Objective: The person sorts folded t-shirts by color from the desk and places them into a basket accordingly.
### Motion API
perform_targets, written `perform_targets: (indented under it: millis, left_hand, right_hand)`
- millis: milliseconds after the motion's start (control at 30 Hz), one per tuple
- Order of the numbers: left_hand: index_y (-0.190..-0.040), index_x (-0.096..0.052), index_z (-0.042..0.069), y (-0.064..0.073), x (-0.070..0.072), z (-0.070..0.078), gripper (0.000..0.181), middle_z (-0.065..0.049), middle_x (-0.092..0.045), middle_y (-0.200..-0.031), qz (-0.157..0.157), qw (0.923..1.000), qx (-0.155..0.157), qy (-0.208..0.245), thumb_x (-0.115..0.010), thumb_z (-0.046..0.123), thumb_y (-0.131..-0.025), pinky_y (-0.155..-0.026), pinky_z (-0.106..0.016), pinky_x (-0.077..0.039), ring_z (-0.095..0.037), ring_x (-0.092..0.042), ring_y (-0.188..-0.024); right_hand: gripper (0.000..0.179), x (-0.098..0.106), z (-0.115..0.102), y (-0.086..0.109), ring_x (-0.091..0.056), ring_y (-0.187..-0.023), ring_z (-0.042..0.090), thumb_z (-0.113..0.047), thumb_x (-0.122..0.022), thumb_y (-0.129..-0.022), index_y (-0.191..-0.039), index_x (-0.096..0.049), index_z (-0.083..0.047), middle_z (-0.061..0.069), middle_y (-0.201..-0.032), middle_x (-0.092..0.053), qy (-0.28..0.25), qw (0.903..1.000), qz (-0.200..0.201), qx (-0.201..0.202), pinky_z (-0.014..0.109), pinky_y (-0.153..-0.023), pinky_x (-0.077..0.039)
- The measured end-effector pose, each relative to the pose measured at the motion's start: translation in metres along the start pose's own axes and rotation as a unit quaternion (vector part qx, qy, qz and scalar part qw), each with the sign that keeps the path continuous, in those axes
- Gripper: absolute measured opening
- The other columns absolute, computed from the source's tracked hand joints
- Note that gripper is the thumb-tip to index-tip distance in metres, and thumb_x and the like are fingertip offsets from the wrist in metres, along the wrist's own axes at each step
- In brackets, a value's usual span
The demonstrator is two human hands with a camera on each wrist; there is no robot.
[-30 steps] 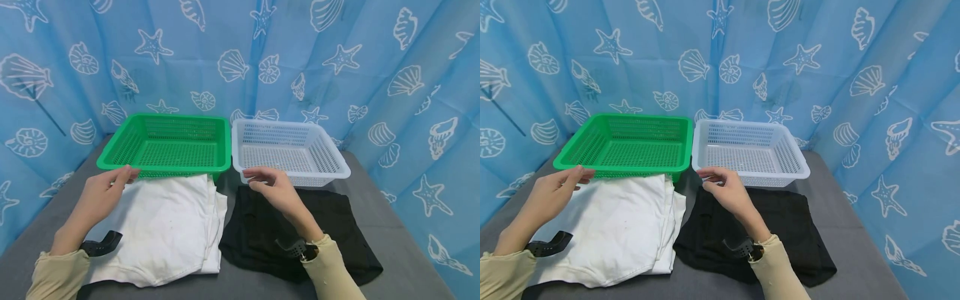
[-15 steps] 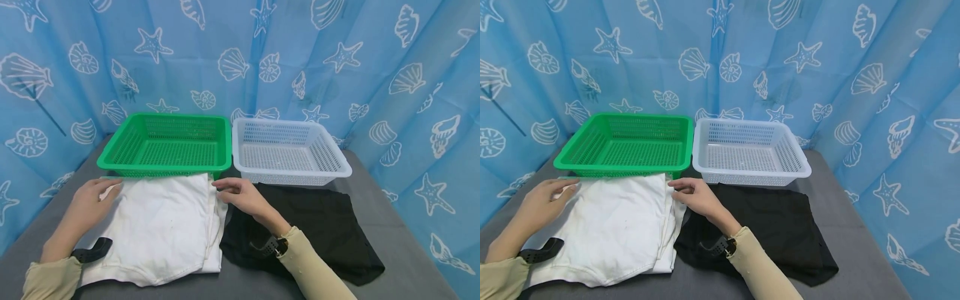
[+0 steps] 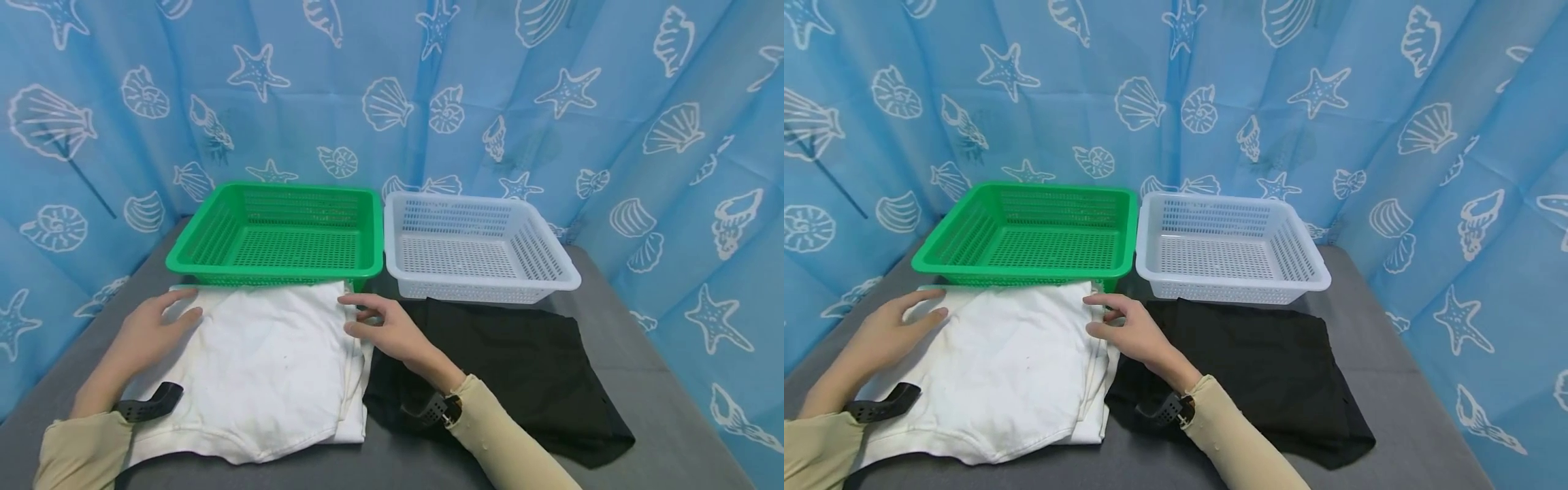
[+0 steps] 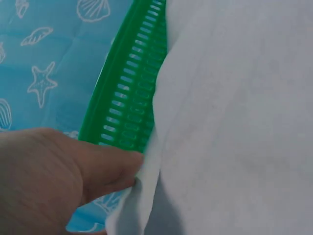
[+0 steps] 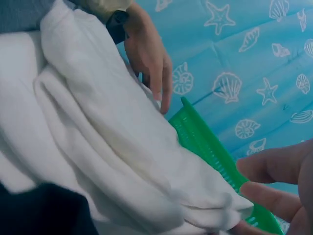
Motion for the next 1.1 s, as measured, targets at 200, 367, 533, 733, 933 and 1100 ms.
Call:
perform_targets:
  millis: [200, 367, 533, 733, 933, 1100]
  left_hand:
    - [-0.128, -0.063, 0.006, 0.006, 0.021, -0.001, 0.036, -0.024, -0.058, -0.106, 0.086, 0.9953, -0.008, 0.044, -0.064, 0.026, -0.097, -0.065, -0.041, -0.042, -0.030, -0.055, -0.081]
    - [-0.138, -0.055, 0.009, 0.009, 0.021, -0.005, 0.048, -0.017, -0.057, -0.107, 0.064, 0.9934, 0.007, 0.096, -0.066, 0.032, -0.097, -0.051, -0.030, -0.038, -0.013, -0.049, -0.063]
    - [-0.139, -0.057, 0.013, 0.008, 0.016, -0.003, 0.050, -0.011, -0.053, -0.084, 0.033, 0.9970, -0.004, 0.070, -0.063, 0.039, -0.097, -0.057, -0.035, -0.041, -0.021, -0.043, -0.055]
    - [-0.135, -0.060, 0.009, 0.007, 0.016, 0.004, 0.046, -0.021, -0.051, -0.138, 0.059, 0.9965, -0.034, 0.048, -0.066, 0.033, -0.096, -0.087, -0.054, -0.041, -0.043, -0.044, -0.123]
    - [-0.127, -0.065, 0.006, 0.010, 0.019, 0.005, 0.037, -0.020, -0.055, -0.100, 0.099, 0.9933, -0.060, 0.000, -0.069, 0.022, -0.094, -0.065, -0.039, -0.032, -0.032, -0.046, -0.087]
    - [-0.139, -0.053, 0.005, 0.006, 0.009, 0.003, 0.054, -0.031, -0.055, -0.119, 0.009, 0.9992, -0.030, -0.026, -0.064, 0.037, -0.096, -0.076, -0.060, -0.040, -0.050, -0.050, -0.103]
  right_hand:
    - [0.038, -0.004, -0.011, -0.003, -0.046, -0.128, 0.018, -0.014, -0.066, -0.095, -0.132, -0.063, -0.009, 0.001, -0.140, -0.051, -0.011, 0.9973, -0.001, 0.073, 0.045, -0.098, -0.043]
    - [0.040, -0.009, -0.004, -0.002, -0.048, -0.124, 0.021, -0.015, -0.067, -0.094, -0.134, -0.062, -0.010, 0.005, -0.140, -0.049, -0.058, 0.9976, -0.001, 0.037, 0.040, -0.098, -0.042]
    - [0.042, -0.013, 0.004, 0.000, -0.055, -0.107, 0.020, -0.019, -0.069, -0.094, -0.135, -0.062, -0.014, 0.001, -0.131, -0.053, -0.048, 0.9988, -0.010, 0.002, 0.034, -0.083, -0.044]
    - [0.041, -0.016, 0.007, 0.000, -0.048, -0.083, 0.017, -0.016, -0.069, -0.093, -0.134, -0.063, -0.015, 0.004, -0.116, -0.056, -0.064, 0.9977, -0.021, -0.009, 0.032, -0.070, -0.038]
    - [0.043, -0.034, 0.014, 0.001, -0.053, -0.092, 0.014, -0.017, -0.072, -0.092, -0.134, -0.063, -0.019, -0.003, -0.133, -0.053, -0.040, 0.9954, -0.079, -0.037, 0.028, -0.078, -0.045]
    - [0.045, -0.038, 0.015, 0.000, -0.060, -0.101, 0.016, -0.012, -0.075, -0.088, -0.131, -0.065, -0.020, -0.002, -0.131, -0.054, -0.031, 0.9965, -0.071, -0.034, 0.032, -0.082, -0.051]
Point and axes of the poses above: each hand's wrist, its own y-axis away from the middle knuckle, its own x-axis out of the back of the hand, z = x × y, the point moved 8 cm from there along -y, towards the middle knuckle
